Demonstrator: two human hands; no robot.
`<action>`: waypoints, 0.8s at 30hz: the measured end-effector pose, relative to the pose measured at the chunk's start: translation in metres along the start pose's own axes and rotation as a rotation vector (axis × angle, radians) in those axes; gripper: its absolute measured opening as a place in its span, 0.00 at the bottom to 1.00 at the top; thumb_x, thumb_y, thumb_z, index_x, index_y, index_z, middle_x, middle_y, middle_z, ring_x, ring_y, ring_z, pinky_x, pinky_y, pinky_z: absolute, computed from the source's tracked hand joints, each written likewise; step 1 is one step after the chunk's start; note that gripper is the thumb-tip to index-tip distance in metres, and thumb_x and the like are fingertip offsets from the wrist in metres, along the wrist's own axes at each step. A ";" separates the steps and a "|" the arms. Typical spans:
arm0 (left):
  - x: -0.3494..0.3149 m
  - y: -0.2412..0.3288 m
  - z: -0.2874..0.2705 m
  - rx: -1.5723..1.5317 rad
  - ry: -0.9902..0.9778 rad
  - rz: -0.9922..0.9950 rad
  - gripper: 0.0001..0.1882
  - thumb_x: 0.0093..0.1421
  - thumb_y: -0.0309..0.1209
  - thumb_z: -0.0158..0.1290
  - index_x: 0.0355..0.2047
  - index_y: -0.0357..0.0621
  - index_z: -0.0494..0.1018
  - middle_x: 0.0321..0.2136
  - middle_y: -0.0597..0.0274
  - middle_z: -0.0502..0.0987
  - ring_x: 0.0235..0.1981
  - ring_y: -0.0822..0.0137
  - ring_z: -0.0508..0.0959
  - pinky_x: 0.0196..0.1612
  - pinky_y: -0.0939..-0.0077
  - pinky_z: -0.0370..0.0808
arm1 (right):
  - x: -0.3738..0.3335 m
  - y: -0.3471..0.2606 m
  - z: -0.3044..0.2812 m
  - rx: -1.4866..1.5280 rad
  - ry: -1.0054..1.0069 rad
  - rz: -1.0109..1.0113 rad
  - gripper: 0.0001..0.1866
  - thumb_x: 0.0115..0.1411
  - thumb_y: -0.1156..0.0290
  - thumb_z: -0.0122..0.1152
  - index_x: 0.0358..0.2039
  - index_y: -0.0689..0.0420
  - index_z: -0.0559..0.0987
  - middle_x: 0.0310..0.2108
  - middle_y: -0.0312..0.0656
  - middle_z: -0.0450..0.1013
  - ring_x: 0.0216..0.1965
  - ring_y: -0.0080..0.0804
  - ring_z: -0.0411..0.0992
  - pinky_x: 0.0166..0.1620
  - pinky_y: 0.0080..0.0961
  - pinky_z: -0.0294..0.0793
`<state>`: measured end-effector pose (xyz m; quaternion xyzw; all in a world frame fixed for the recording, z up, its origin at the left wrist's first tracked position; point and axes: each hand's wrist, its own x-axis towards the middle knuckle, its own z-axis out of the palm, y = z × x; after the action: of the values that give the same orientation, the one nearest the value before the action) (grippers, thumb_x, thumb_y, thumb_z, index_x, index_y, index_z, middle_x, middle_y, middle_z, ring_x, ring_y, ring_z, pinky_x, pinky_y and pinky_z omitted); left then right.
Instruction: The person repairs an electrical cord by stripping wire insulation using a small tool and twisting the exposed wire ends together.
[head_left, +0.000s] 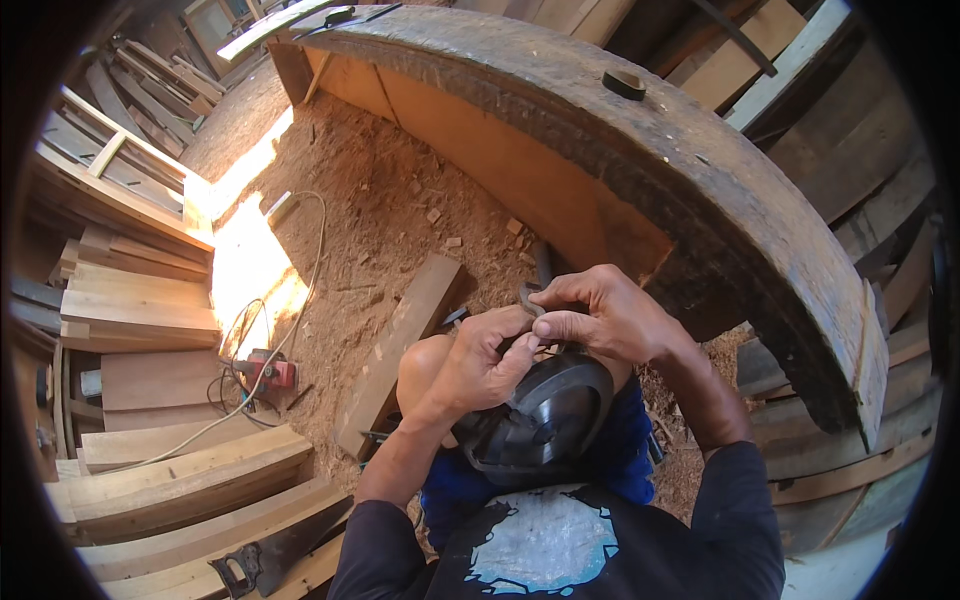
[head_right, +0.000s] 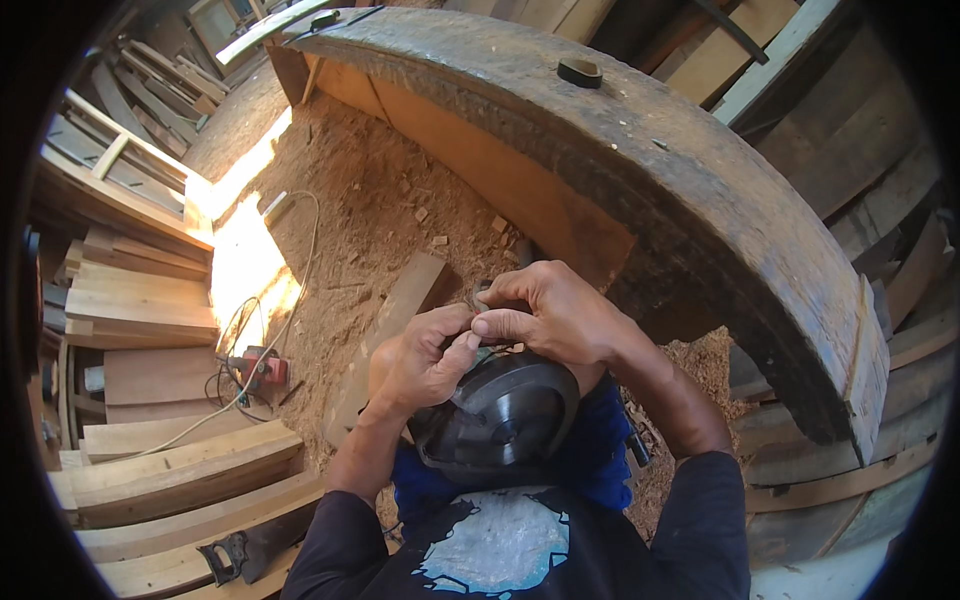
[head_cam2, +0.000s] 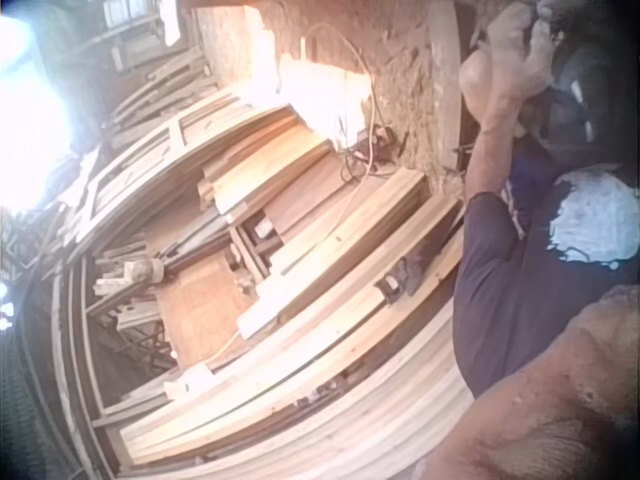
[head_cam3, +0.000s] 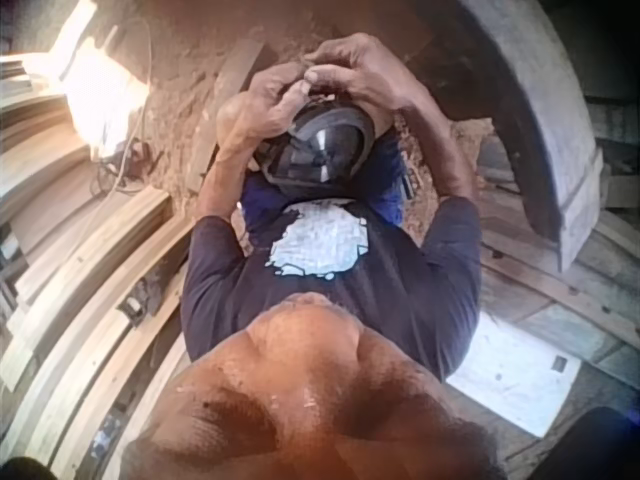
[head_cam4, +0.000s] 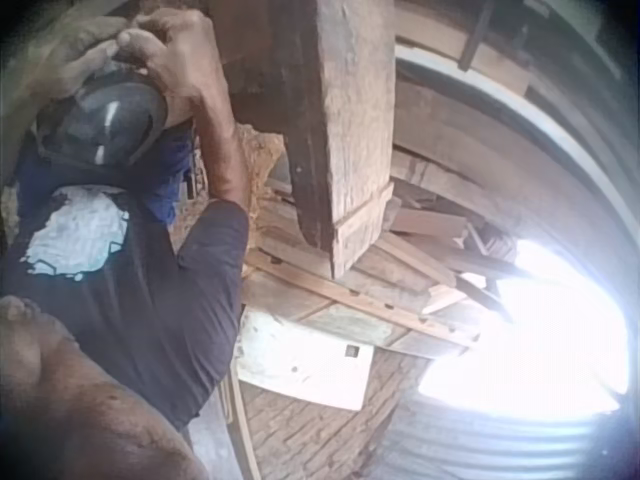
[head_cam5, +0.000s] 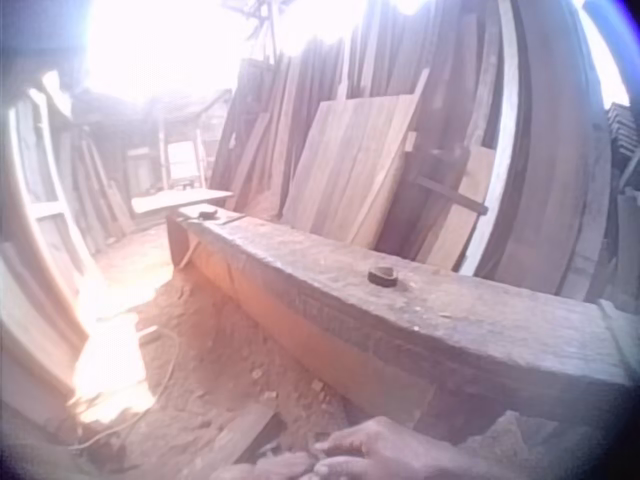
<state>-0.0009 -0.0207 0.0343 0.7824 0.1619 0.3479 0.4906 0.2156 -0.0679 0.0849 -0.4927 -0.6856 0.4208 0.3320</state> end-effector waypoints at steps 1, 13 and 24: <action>0.002 0.005 0.000 0.029 -0.008 -0.020 0.07 0.64 0.23 0.51 0.39 0.35 0.78 0.31 0.55 0.78 0.31 0.62 0.79 0.38 0.70 0.75 | 0.001 0.001 -0.002 0.028 -0.025 -0.002 0.18 0.64 0.67 0.66 0.49 0.66 0.82 0.39 0.54 0.81 0.41 0.45 0.81 0.45 0.35 0.78; 0.012 0.008 0.003 0.211 -0.056 0.000 0.03 0.58 0.25 0.56 0.30 0.37 0.75 0.26 0.49 0.75 0.30 0.48 0.78 0.35 0.59 0.74 | -0.016 -0.029 -0.019 -0.881 0.074 -0.381 0.12 0.57 0.69 0.67 0.42 0.52 0.84 0.29 0.46 0.77 0.36 0.45 0.77 0.49 0.38 0.69; -0.002 0.005 0.007 0.109 0.131 -0.137 0.07 0.63 0.25 0.55 0.37 0.34 0.79 0.30 0.52 0.81 0.31 0.61 0.82 0.35 0.71 0.76 | -0.024 0.012 0.034 -0.474 0.439 -0.383 0.07 0.57 0.74 0.68 0.37 0.60 0.82 0.27 0.43 0.75 0.34 0.42 0.77 0.37 0.37 0.75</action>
<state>0.0022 -0.0286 0.0366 0.7706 0.2655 0.3547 0.4581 0.1978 -0.0969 0.0588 -0.4972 -0.7561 0.0653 0.4206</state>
